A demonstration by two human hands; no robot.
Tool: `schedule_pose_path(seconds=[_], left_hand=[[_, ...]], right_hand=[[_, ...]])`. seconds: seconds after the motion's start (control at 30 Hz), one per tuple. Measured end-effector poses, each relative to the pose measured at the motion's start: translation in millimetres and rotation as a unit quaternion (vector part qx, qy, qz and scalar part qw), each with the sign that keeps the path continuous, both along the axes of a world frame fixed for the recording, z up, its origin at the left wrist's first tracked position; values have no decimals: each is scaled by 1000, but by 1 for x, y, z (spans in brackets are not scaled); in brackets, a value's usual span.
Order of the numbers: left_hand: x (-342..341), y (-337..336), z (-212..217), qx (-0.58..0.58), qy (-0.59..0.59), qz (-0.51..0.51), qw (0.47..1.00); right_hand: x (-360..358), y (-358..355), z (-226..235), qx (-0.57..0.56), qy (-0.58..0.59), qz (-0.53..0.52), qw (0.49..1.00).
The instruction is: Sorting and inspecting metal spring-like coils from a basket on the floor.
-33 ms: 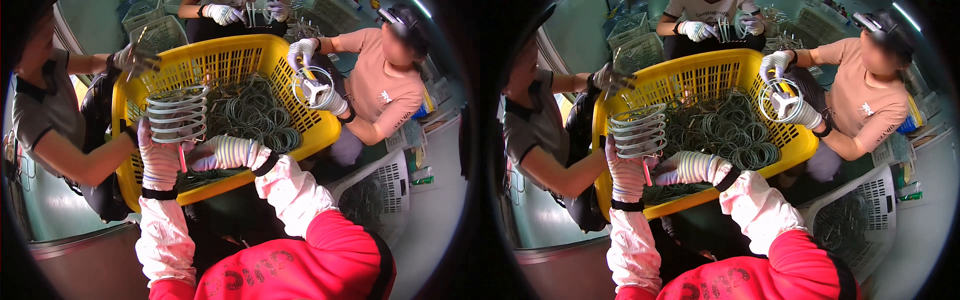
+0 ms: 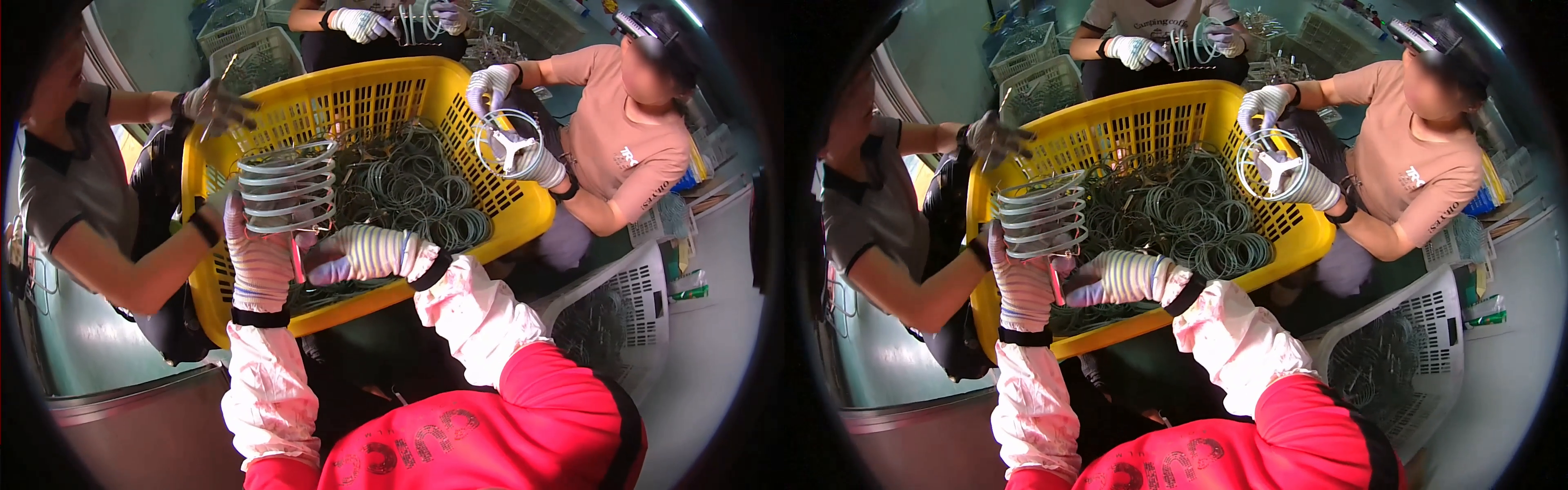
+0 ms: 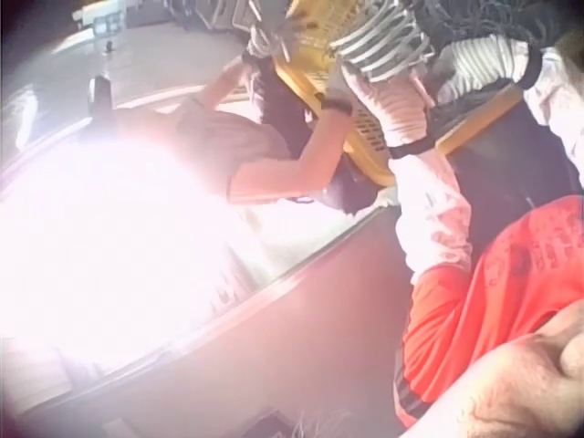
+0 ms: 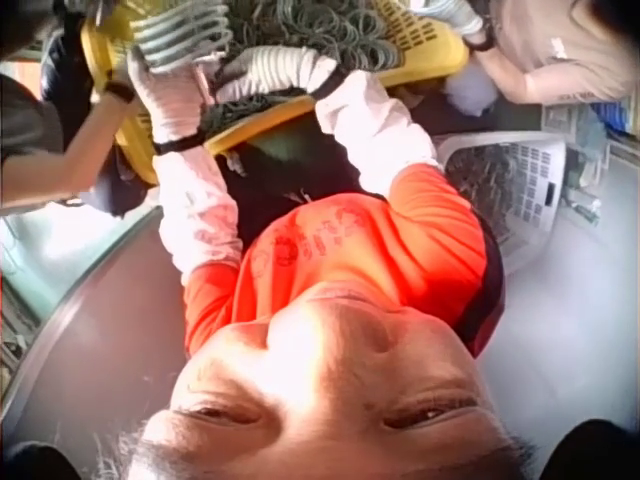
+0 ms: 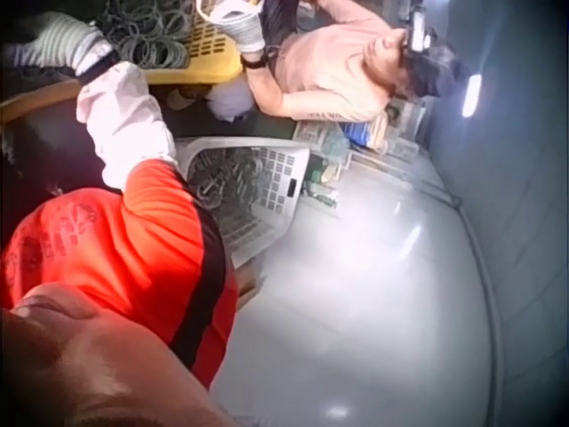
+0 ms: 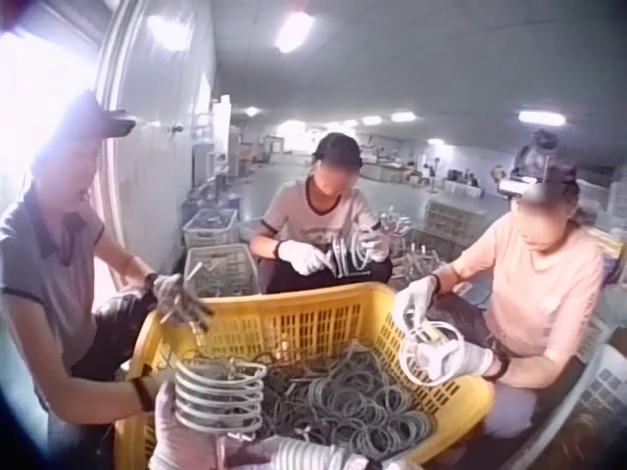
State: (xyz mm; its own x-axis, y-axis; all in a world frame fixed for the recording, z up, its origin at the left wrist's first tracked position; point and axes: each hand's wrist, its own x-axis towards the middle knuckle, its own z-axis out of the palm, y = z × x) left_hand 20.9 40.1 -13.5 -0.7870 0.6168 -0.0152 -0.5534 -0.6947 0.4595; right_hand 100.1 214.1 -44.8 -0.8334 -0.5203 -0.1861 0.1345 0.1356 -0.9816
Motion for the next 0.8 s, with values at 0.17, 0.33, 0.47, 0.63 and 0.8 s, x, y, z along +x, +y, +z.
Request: schedule_pose_path(seconds=[0.17, 0.33, 0.47, 0.63, 0.8], left_hand=[[7, 5, 3, -29, 41, 33, 998], [9, 2, 0, -26, 30, 13, 999], [11, 8, 7, -5, -5, 3, 1000], [7, 2, -2, -7, -5, -13, 1000], [11, -1, -1, -147, -16, -25, 989]], right_hand=[[8, -15, 9, 77, 85, -36, 993], [12, -18, 11, 65, 40, -47, 996], [15, -16, 14, 87, 65, -84, 990], [16, -20, 13, 88, 87, -89, 988], [27, -18, 32, 90, 76, -124, 985]])
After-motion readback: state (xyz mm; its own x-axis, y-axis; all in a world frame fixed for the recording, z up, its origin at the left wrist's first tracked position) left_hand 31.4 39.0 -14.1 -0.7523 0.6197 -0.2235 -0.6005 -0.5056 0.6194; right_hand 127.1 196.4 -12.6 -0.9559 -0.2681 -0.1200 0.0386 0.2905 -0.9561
